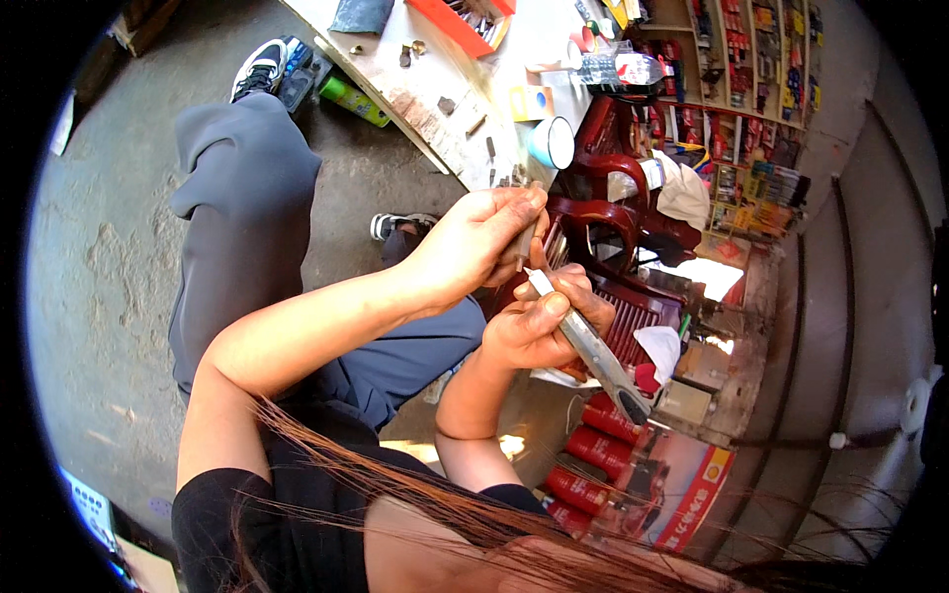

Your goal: The person measures a metal cylinder using a vernier caliper and then handles other small metal components by hand while sitting in a workshop.

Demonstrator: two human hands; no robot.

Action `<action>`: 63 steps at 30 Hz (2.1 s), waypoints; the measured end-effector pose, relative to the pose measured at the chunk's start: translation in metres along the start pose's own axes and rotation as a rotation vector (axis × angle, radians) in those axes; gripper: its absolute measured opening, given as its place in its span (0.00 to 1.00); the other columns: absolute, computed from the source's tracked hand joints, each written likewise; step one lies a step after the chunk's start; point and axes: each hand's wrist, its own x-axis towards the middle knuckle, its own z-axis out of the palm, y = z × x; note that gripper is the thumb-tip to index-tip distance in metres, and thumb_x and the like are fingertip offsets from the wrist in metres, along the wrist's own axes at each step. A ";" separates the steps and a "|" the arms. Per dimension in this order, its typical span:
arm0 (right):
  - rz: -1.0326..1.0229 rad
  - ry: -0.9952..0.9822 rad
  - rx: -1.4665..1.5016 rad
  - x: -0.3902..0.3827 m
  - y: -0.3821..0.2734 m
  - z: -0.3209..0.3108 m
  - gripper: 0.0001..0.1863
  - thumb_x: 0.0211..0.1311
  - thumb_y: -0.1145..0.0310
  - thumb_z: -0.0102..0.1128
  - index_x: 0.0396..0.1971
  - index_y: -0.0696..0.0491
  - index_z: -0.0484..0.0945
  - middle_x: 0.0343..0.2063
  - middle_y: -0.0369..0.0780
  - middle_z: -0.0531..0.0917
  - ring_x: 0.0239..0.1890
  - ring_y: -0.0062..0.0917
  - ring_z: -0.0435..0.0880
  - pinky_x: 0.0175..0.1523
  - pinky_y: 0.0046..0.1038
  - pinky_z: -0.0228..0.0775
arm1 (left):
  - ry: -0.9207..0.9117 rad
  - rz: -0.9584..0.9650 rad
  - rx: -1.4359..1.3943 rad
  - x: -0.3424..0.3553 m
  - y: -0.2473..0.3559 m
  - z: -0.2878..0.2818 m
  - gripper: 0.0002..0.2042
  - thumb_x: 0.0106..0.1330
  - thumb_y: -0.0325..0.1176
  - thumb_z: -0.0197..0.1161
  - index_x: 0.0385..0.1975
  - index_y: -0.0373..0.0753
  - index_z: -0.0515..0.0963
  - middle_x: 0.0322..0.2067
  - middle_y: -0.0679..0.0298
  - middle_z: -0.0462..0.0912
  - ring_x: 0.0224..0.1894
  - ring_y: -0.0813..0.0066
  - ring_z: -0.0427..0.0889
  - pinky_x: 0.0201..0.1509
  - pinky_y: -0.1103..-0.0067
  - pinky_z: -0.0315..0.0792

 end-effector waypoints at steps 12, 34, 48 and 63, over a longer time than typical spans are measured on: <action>-0.123 -0.032 -0.098 0.005 0.003 0.008 0.10 0.64 0.67 0.45 0.30 0.59 0.63 0.13 0.36 0.67 0.13 0.18 0.65 0.24 0.20 0.60 | 0.071 -0.043 -0.039 -0.002 0.002 0.002 0.15 0.72 0.42 0.46 0.26 0.41 0.70 0.12 0.76 0.62 0.12 0.89 0.54 0.14 0.88 0.48; -0.060 0.017 -0.078 -0.001 0.006 0.005 0.10 0.65 0.66 0.45 0.31 0.58 0.63 0.13 0.36 0.66 0.13 0.17 0.65 0.25 0.21 0.58 | 0.080 -0.059 -0.040 0.001 -0.005 -0.002 0.14 0.71 0.42 0.47 0.26 0.42 0.70 0.14 0.73 0.69 0.11 0.89 0.60 0.13 0.89 0.50; 0.066 -0.010 0.042 -0.002 0.004 0.000 0.13 0.66 0.64 0.46 0.32 0.59 0.61 0.15 0.37 0.68 0.17 0.18 0.67 0.37 0.29 0.78 | 0.074 -0.047 -0.025 0.002 -0.004 -0.003 0.15 0.71 0.44 0.47 0.26 0.43 0.70 0.15 0.73 0.71 0.12 0.89 0.61 0.14 0.89 0.51; -0.019 0.027 -0.068 -0.003 0.006 0.008 0.11 0.65 0.65 0.46 0.31 0.58 0.63 0.13 0.36 0.67 0.14 0.18 0.66 0.24 0.20 0.60 | 0.085 -0.038 -0.057 0.001 -0.006 -0.005 0.14 0.72 0.43 0.46 0.26 0.43 0.70 0.16 0.72 0.72 0.12 0.89 0.60 0.14 0.89 0.50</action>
